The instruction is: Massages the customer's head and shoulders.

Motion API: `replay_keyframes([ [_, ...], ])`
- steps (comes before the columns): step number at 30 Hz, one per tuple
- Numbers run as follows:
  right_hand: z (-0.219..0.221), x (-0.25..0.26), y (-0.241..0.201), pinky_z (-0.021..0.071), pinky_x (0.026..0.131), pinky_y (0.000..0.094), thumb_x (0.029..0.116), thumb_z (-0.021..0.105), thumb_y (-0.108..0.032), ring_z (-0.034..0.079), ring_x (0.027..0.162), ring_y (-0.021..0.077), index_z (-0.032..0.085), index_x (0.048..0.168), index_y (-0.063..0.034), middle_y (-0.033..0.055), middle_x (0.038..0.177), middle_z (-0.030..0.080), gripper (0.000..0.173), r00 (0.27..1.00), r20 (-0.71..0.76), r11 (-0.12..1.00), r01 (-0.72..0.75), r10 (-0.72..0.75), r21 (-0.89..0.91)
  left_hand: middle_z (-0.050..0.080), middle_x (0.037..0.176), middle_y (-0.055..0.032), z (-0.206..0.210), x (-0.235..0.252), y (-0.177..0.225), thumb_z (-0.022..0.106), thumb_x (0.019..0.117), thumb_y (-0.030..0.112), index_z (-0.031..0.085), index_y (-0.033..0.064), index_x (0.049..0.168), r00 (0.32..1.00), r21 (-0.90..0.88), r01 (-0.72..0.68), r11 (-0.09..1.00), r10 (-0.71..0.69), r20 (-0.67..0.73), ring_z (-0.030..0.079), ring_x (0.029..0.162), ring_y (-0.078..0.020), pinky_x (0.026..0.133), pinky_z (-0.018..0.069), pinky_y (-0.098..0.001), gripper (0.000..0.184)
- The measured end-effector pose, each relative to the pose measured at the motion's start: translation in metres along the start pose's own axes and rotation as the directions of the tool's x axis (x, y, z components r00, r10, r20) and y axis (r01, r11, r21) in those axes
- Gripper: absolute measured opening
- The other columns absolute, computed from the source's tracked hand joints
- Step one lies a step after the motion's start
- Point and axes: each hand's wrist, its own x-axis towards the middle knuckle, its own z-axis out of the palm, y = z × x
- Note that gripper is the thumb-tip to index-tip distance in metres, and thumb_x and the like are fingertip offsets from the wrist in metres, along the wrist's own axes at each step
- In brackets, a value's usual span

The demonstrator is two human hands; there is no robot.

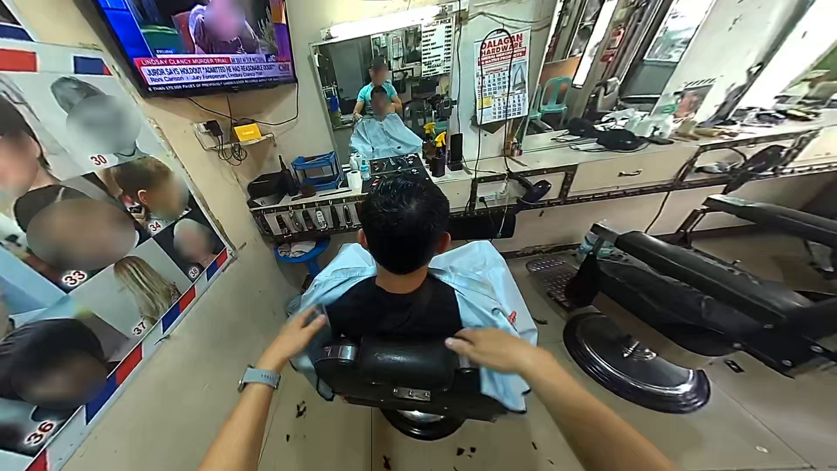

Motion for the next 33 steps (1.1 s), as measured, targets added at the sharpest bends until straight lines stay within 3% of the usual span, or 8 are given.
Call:
replay_keyframes([
  [3,-0.035,-0.004,0.039,0.0234,0.114,0.0763,0.1013,0.047,-0.063,0.037,0.142,0.0555,0.053,0.144,0.0048,0.0373,0.149,0.044,0.080,0.936,-0.246,0.961,-0.272,0.253,-0.046,0.013,0.167,-0.0316,-0.031,0.007,0.011,0.073,0.0874,0.056,0.030,0.0050,0.161,0.939,0.177,0.085,0.981,-0.019,-0.343,0.012,0.152,-0.0552,0.112,0.0108,-0.0831,0.099],
  [4,-0.043,-0.009,0.042,0.0206,0.115,0.0759,0.1005,0.054,-0.057,0.034,0.144,0.0564,0.052,0.143,0.0076,0.0388,0.150,0.042,0.077,0.893,-0.348,0.949,-0.315,0.286,-0.028,0.008,0.166,-0.0343,-0.033,0.003,0.024,0.077,0.0849,0.056,0.027,0.0018,0.161,0.930,0.196,0.086,0.977,-0.008,-0.367,0.009,0.152,-0.0574,0.110,0.0083,-0.0847,0.106],
  [7,-0.040,-0.018,0.015,0.0301,0.115,0.0708,0.0975,0.062,-0.051,0.039,0.143,0.0507,0.051,0.146,0.0043,0.0331,0.153,0.043,0.074,0.882,-0.440,0.984,-0.176,0.169,0.024,0.013,0.167,-0.0306,-0.009,-0.013,0.062,0.081,0.0764,0.063,0.032,0.0051,0.160,0.958,0.245,-0.130,0.961,0.185,-0.220,0.017,0.153,-0.0528,0.112,0.0169,-0.0819,0.113],
  [9,-0.019,-0.008,-0.008,0.0319,0.119,0.0630,0.0948,0.066,-0.050,0.038,0.147,0.0434,0.043,0.152,0.0013,0.0277,0.159,0.038,0.080,0.906,-0.422,0.998,-0.023,0.043,0.053,0.004,0.171,-0.0223,0.023,-0.021,0.084,0.084,0.0653,0.070,0.026,0.0146,0.164,0.966,0.278,-0.227,0.934,0.251,-0.057,0.007,0.156,-0.0468,0.115,0.0095,-0.0806,0.127],
  [15,0.021,0.031,-0.054,0.0110,0.126,0.0632,0.0757,0.078,-0.067,0.010,0.158,0.0390,0.016,0.163,0.0002,0.0220,0.171,0.013,0.127,0.878,-0.477,0.997,-0.002,0.038,0.074,-0.007,0.172,-0.0201,0.085,0.005,0.100,0.087,0.0506,0.077,0.013,0.0172,0.167,0.953,0.334,-0.282,0.900,0.302,-0.011,-0.006,0.157,-0.0456,0.113,0.0001,-0.0821,0.150],
  [19,0.034,0.054,-0.056,0.0054,0.126,0.0618,0.0664,0.078,-0.076,0.003,0.160,0.0345,0.007,0.165,-0.0034,0.0169,0.173,0.003,0.141,0.862,-0.501,0.996,-0.086,0.082,0.014,0.006,0.172,-0.0200,0.102,0.024,0.090,0.089,0.0499,0.073,0.018,0.0145,0.166,0.920,0.311,-0.354,0.882,0.388,-0.056,0.001,0.157,-0.0473,0.112,-0.0004,-0.0836,0.148],
  [26,0.026,0.077,-0.057,0.0128,0.122,0.0698,0.0589,0.091,-0.064,0.007,0.158,0.0396,0.018,0.166,-0.0105,0.0146,0.173,0.006,0.140,0.795,-0.602,0.996,-0.088,0.076,0.010,0.033,0.162,-0.0242,0.107,0.065,0.082,0.096,0.0481,0.058,0.032,0.0084,0.161,0.792,0.284,-0.547,0.788,0.597,-0.131,0.019,0.151,-0.0540,0.108,0.0013,-0.0875,0.139],
  [33,0.007,0.112,-0.051,0.0135,0.122,0.0681,0.0682,0.091,-0.051,0.027,0.154,0.0341,0.041,0.158,-0.0131,0.0073,0.162,0.042,0.110,0.707,-0.700,0.990,-0.003,0.104,0.144,0.049,0.148,-0.0300,0.113,0.090,0.089,0.081,0.0698,0.064,0.044,0.0013,0.151,0.794,0.241,-0.525,0.816,0.572,-0.207,0.041,0.141,-0.0495,0.117,0.0098,-0.0749,0.109],
])
